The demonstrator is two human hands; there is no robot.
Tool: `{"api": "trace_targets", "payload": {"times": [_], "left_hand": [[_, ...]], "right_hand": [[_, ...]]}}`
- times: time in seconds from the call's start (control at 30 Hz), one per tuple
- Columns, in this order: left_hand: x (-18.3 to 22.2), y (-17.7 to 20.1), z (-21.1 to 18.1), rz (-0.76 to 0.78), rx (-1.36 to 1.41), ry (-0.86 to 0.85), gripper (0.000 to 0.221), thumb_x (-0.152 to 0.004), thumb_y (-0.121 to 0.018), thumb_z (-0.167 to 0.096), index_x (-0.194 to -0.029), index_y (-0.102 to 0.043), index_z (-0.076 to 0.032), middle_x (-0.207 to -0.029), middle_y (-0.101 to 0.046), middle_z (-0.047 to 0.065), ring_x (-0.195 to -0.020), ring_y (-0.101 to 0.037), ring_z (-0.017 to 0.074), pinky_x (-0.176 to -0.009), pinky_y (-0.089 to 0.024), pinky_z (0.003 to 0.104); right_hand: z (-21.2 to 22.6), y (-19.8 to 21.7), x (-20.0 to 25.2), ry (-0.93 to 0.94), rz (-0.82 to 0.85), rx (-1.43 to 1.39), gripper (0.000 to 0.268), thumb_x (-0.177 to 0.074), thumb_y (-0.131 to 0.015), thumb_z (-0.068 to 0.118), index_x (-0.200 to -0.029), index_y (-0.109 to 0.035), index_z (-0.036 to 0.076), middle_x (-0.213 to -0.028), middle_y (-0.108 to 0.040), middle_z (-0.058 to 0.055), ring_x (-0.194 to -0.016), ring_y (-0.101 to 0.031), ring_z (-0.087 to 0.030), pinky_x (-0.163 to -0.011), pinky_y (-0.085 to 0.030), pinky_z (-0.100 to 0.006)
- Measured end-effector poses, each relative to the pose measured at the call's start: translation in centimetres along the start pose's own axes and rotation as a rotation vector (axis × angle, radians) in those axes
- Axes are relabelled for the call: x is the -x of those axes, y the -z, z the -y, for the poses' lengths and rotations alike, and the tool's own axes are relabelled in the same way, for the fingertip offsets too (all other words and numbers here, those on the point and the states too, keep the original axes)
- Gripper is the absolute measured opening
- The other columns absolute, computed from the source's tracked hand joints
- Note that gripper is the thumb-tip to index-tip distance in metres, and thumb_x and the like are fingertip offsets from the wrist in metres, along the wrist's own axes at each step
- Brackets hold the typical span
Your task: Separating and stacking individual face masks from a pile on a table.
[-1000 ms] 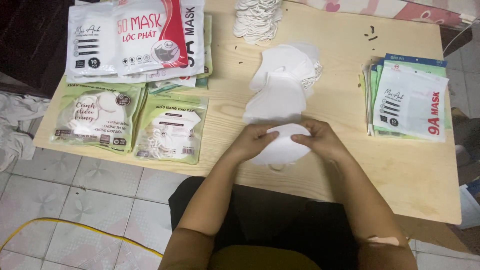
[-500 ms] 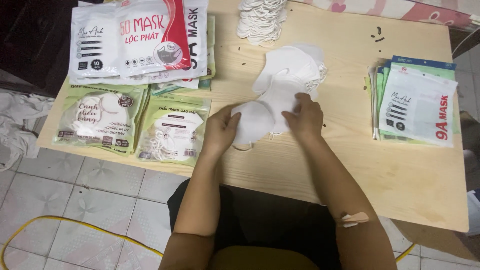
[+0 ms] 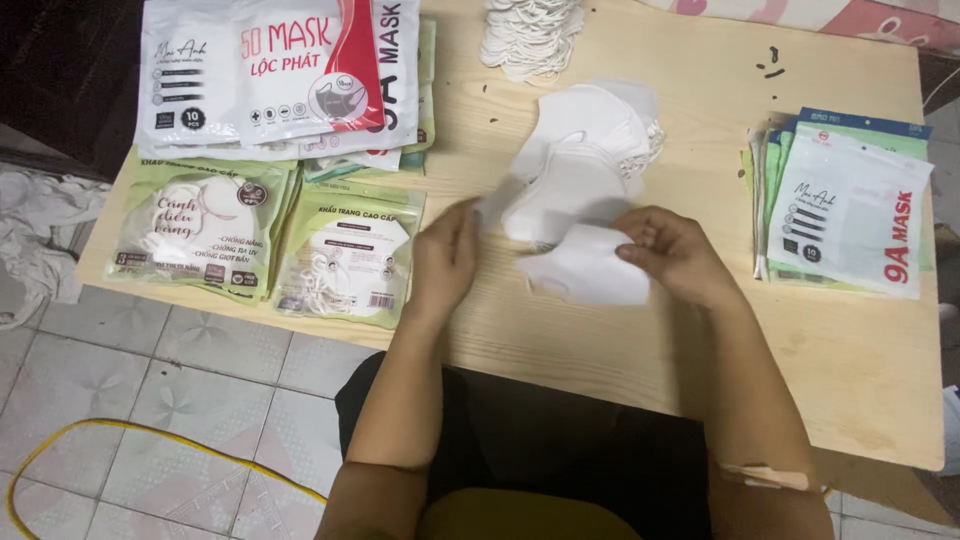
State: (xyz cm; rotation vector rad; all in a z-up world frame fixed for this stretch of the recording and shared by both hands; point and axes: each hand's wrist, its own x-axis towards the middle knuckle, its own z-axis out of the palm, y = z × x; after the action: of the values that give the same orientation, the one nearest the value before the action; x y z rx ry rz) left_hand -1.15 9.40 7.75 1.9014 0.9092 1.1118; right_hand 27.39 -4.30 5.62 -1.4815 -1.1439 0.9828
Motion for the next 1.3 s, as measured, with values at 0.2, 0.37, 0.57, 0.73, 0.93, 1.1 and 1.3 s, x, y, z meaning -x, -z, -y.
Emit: {"api": "trace_targets", "payload": {"times": [0.2, 0.37, 0.57, 0.73, 0.93, 1.1, 1.3], "left_hand": [[1.8, -3.8, 2.7, 0.361, 0.412, 0.169, 0.025, -0.106, -0.055, -0.013, -0.118, -0.076, -0.007, -0.111, -0.077, 0.016, -0.111, -0.069, 0.0260, -0.098, -0.054, 0.046], [2.8, -4.7, 3.4, 0.460, 0.533, 0.263, 0.026, -0.107, -0.056, -0.016, -0.122, -0.076, -0.009, -0.110, -0.076, 0.013, -0.109, -0.064, 0.0194, -0.098, -0.053, 0.044], [2.9, -5.0, 3.9, 0.517, 0.558, 0.326, 0.028, -0.108, -0.056, -0.020, -0.125, -0.075, -0.009, -0.109, -0.075, 0.012, -0.106, -0.062, 0.0174, -0.098, -0.053, 0.041], [2.8, -4.6, 2.4, 0.523, 0.541, 0.333, 0.028, -0.107, -0.057, -0.018, -0.128, -0.073, -0.007, -0.112, -0.074, 0.016, -0.109, -0.063, 0.0197, -0.100, -0.052, 0.043], [1.9, -4.2, 2.7, 0.485, 0.498, 0.346, 0.028, -0.109, -0.056, -0.019, -0.129, -0.073, -0.009, -0.112, -0.075, 0.014, -0.107, -0.067, 0.0187, -0.100, -0.053, 0.040], [1.5, -3.3, 2.7, 0.408, 0.431, 0.286, 0.026, -0.107, -0.055, -0.014, -0.122, -0.075, -0.005, -0.101, -0.076, 0.016, -0.101, -0.066, 0.0187, -0.094, -0.055, 0.042], [1.1, -2.8, 2.6, 0.389, 0.432, 0.279, 0.025, -0.106, -0.057, -0.015, -0.119, -0.076, -0.007, -0.095, -0.077, 0.012, -0.096, -0.066, 0.0168, -0.091, -0.056, 0.040]], "right_hand": [[-2.1, -1.0, -0.2, -0.032, 0.043, -0.102, 0.022, -0.087, -0.073, -0.003, -0.110, -0.072, -0.002, -0.084, -0.073, -0.014, -0.073, -0.066, -0.019, -0.062, -0.057, -0.030], [-2.9, -2.6, -0.5, -0.048, 0.031, -0.140, 0.023, -0.088, -0.075, -0.002, -0.110, -0.072, -0.002, -0.089, -0.073, -0.009, -0.080, -0.069, -0.015, -0.068, -0.059, -0.028], [-2.7, -3.3, -0.7, -0.050, 0.045, -0.059, 0.021, -0.089, -0.076, 0.002, -0.110, -0.073, -0.002, -0.088, -0.073, -0.009, -0.081, -0.066, -0.016, -0.070, -0.057, -0.029], [-1.3, -4.2, -0.4, -0.046, 0.023, -0.057, 0.022, -0.088, -0.078, 0.004, -0.109, -0.073, 0.000, -0.086, -0.071, -0.005, -0.080, -0.065, -0.012, -0.072, -0.056, -0.025], [-0.5, -3.8, -2.2, -0.077, -0.075, 0.064, 0.021, -0.094, -0.075, 0.009, -0.115, -0.075, 0.006, -0.083, -0.071, -0.011, -0.075, -0.069, -0.019, -0.066, -0.057, -0.031], [-2.6, -4.2, -4.9, 0.112, -0.432, 0.872, 0.046, -0.091, -0.083, 0.023, -0.130, -0.066, 0.005, -0.122, -0.056, -0.012, -0.114, -0.058, -0.032, -0.095, -0.054, -0.040], [-5.7, -4.1, -7.6, -0.036, -0.488, 1.072, 0.046, -0.090, -0.082, 0.027, -0.129, -0.066, 0.010, -0.112, -0.061, -0.008, -0.105, -0.059, -0.028, -0.088, -0.046, -0.039]]}}
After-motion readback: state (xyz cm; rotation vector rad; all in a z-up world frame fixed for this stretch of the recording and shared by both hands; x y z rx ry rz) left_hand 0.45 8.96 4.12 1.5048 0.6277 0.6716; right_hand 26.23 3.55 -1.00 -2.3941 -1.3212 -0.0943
